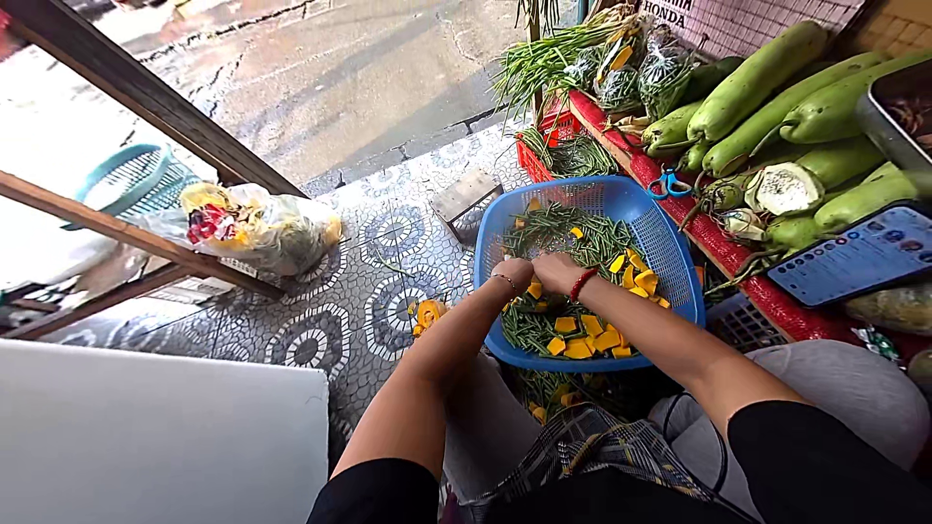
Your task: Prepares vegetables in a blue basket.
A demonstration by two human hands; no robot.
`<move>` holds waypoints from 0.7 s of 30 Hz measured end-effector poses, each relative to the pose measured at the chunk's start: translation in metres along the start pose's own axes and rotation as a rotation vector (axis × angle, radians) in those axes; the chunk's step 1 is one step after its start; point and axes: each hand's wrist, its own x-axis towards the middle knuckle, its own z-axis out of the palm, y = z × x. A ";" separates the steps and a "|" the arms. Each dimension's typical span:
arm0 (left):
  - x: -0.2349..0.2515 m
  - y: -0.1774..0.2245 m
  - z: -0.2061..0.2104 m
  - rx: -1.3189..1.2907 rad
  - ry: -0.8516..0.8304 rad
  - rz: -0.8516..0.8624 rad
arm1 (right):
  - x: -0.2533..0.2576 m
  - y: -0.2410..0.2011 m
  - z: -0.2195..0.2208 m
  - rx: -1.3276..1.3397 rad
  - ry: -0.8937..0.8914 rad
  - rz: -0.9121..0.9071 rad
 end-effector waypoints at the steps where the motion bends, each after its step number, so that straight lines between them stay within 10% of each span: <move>1: -0.002 0.003 0.002 0.023 -0.026 -0.032 | -0.001 -0.005 0.006 0.004 0.009 0.040; 12: -0.013 0.026 0.018 0.008 -0.043 -0.236 | -0.008 -0.011 0.043 0.155 0.178 0.167; 21: -0.009 0.023 -0.003 0.031 -0.209 -0.172 | -0.021 -0.032 -0.002 0.097 -0.132 0.232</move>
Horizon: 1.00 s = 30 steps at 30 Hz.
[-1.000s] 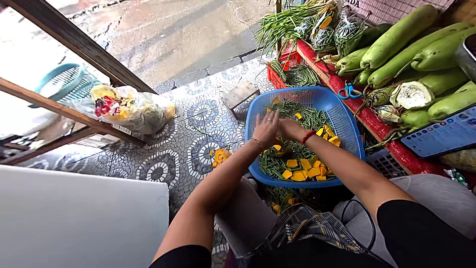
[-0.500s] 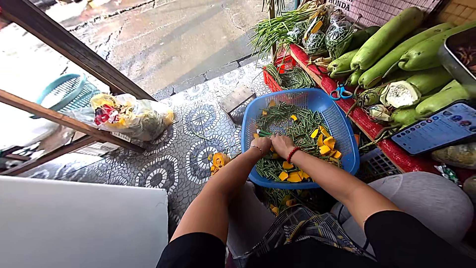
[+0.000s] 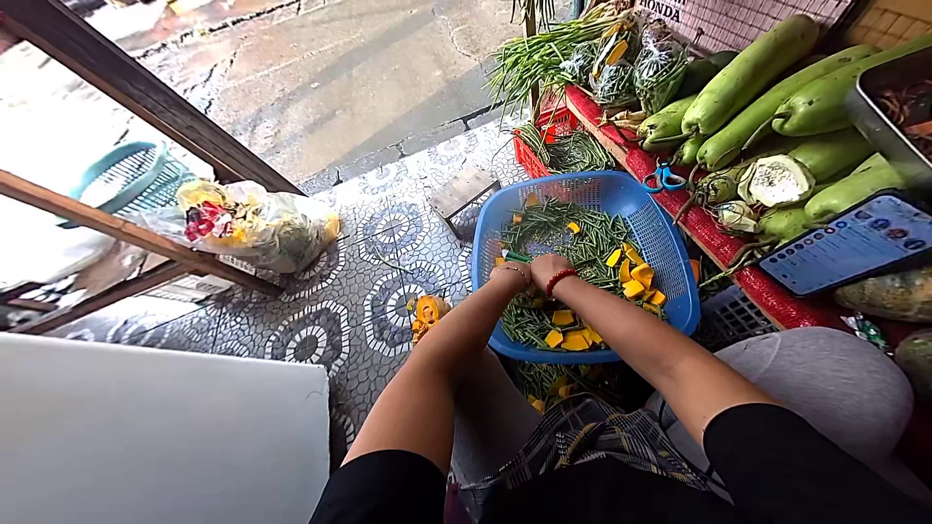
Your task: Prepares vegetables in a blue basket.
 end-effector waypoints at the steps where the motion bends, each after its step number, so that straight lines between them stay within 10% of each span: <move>1: 0.006 -0.004 0.000 0.032 -0.027 0.059 | 0.002 0.003 -0.007 0.007 -0.042 -0.037; 10: 0.009 -0.012 0.000 0.022 -0.163 0.173 | 0.039 0.011 0.001 0.041 -0.188 -0.140; 21: -0.021 -0.037 0.008 -1.077 -0.209 0.298 | 0.010 0.062 -0.018 0.504 -0.242 -0.268; 25: -0.030 -0.043 0.002 -0.903 -0.212 0.338 | 0.000 0.076 -0.013 0.688 -0.388 -0.404; 30: -0.031 -0.024 -0.001 -0.334 -0.077 0.282 | -0.014 0.066 -0.016 0.252 -0.251 -0.331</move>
